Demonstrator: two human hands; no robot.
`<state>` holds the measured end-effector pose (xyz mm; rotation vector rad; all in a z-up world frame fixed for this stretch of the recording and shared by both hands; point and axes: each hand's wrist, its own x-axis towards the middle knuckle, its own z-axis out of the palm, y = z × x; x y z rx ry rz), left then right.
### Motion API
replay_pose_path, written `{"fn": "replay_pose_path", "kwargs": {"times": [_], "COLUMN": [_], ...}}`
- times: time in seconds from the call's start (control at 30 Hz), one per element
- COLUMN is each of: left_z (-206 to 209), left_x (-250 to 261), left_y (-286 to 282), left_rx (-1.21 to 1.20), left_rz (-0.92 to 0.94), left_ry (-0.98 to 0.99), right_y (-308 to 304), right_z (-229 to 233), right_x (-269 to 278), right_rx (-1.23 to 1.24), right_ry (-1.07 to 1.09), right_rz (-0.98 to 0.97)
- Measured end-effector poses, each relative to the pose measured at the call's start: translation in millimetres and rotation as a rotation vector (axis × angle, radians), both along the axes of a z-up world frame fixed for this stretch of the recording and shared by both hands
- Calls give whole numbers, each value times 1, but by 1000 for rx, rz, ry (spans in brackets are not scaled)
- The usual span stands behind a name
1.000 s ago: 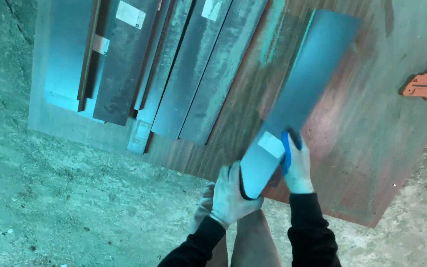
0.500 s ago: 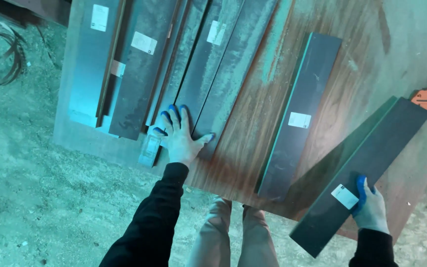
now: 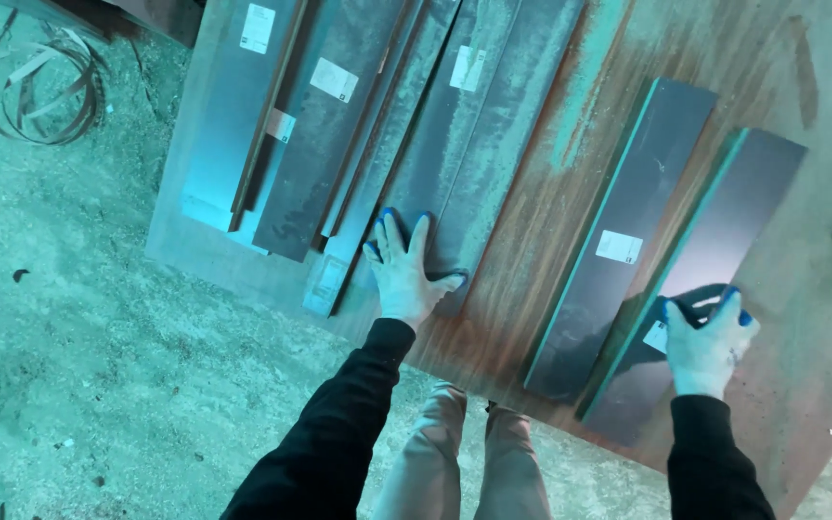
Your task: The person picks up dark rectangular wooden planks from a workbench and feeds them into a green industrial machine. They then retrieve the processed planks from the machine's output roller and return them to the workbench, repeating this cycle.
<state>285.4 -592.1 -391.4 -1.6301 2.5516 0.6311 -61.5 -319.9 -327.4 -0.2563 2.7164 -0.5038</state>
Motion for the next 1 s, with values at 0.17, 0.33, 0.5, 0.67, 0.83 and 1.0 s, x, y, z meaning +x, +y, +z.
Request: {"fn": "replay_pose_path", "kwargs": {"times": [0.17, 0.33, 0.5, 0.67, 0.83, 1.0], "left_z": [28, 36, 54, -13, -37, -17], "left_x": [-1, -13, -22, -28, -20, -27], "left_y": [-4, -11, -27, -30, -25, 13], "left_rx": [111, 184, 255, 312, 446, 462], "left_rz": [99, 165, 338, 428, 381, 208], "left_ry": [58, -57, 37, -23, 167, 321], "right_y": [-2, -29, -121, -179, -173, -197], "right_z": [-23, -13, 17, 18, -49, 22], "right_x": [22, 66, 171, 226, 194, 201], "right_rx": [-91, -166, -522, -183, -171, -67], "right_ry": [42, -32, -225, -423, -479, -560], "right_rz": [118, 8, 93, 126, -184, 207]}}
